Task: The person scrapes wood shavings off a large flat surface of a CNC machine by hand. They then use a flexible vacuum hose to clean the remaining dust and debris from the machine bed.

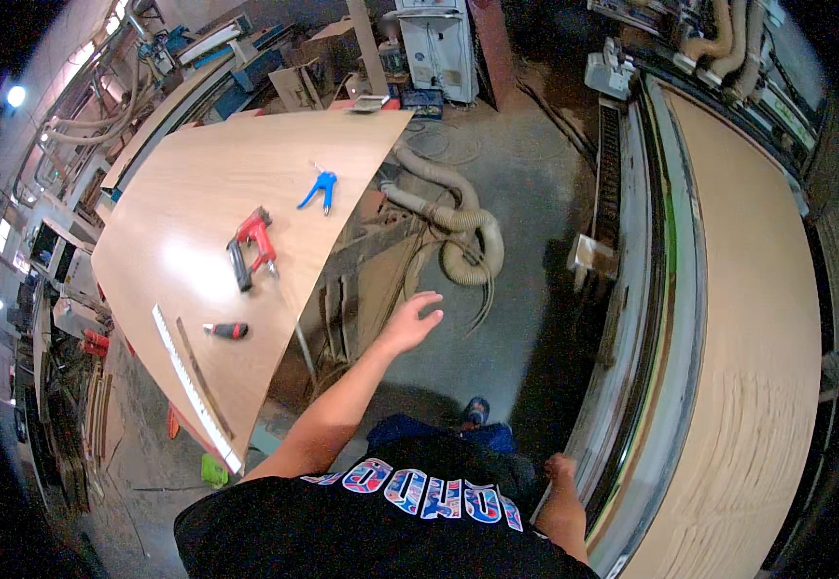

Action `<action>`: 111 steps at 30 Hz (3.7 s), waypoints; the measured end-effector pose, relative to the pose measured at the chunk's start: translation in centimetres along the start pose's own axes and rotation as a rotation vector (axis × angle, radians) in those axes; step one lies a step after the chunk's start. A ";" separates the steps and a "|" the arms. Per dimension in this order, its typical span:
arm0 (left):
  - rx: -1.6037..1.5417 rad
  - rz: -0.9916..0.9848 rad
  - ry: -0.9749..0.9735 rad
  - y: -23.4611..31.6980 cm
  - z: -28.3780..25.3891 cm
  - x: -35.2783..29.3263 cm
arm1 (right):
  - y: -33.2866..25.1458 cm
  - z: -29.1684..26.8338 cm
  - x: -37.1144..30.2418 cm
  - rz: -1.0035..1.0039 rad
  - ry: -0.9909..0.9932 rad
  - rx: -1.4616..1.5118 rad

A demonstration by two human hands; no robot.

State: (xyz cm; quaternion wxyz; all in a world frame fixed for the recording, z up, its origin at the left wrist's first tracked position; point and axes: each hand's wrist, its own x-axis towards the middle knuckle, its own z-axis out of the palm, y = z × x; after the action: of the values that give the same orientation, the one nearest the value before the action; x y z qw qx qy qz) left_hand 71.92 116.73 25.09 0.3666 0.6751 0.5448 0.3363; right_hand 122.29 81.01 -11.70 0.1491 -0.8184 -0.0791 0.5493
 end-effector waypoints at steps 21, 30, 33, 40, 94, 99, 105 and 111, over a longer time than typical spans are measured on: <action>0.735 -0.844 0.317 -14.5 -27.6 55.7 | -86.9 14.5 12.7 -0.519 -0.169 -0.442; 0.659 -0.915 0.227 -15.1 -30.0 58.2 | -109.8 35.1 33.8 -0.669 -0.431 -0.979; 0.568 -1.056 0.185 -14.5 -30.3 62.7 | -113.1 45.7 39.5 -0.653 -0.610 -1.140; 0.470 -1.454 0.188 -12.8 -29.9 67.7 | -117.5 68.4 43.3 -1.080 -0.695 -1.592; 0.613 0.065 0.509 -5.7 -22.1 56.9 | -98.3 7.4 -25.1 -0.818 -0.738 1.281; 0.153 0.250 -0.261 7.4 -5.8 51.1 | -90.8 -1.7 -28.9 -1.113 -0.527 1.458; 0.149 0.534 -0.549 14.9 13.6 44.3 | -81.0 -11.3 -29.9 -1.149 -0.349 1.737; -0.157 0.483 -0.573 19.0 27.6 38.7 | -70.2 -18.2 -24.5 -1.165 -0.551 1.937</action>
State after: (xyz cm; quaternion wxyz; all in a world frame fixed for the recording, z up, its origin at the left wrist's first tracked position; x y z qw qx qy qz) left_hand 111.80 148.54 29.64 0.4649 0.8205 0.2177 0.2513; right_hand 132.03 137.14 39.41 0.9200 -0.0549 -0.0201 0.3876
